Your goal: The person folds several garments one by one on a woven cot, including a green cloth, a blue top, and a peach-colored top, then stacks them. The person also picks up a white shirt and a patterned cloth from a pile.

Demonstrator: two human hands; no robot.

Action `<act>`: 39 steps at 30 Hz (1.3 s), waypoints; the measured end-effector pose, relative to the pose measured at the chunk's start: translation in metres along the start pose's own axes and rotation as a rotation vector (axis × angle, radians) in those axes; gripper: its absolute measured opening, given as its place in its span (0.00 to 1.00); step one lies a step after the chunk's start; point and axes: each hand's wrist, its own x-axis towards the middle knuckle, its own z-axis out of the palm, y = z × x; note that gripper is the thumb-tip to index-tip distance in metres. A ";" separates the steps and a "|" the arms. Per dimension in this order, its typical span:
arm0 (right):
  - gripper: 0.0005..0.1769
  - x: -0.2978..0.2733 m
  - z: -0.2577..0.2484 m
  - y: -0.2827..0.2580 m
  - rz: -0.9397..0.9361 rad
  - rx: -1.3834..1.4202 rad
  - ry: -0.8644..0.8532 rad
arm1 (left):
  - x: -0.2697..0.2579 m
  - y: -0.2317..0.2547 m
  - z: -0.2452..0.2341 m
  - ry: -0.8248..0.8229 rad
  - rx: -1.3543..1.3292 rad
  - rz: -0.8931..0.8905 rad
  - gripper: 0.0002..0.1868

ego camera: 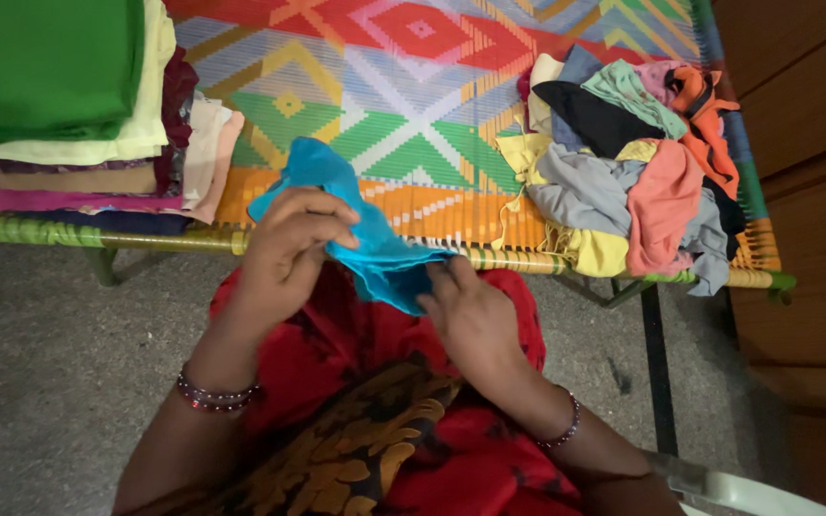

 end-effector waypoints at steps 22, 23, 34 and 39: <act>0.08 -0.017 0.086 0.014 -0.101 0.197 -0.120 | -0.015 0.019 0.060 0.099 0.446 0.037 0.14; 0.07 -0.017 0.090 0.015 -0.103 0.192 -0.138 | -0.016 0.018 0.060 0.106 0.464 0.051 0.15; 0.06 0.006 -0.001 0.038 0.026 0.122 0.052 | -0.005 -0.007 0.026 0.320 0.479 -0.185 0.11; 0.11 0.009 -0.024 0.048 -0.090 0.108 0.032 | -0.009 -0.006 0.025 0.320 0.146 -0.325 0.06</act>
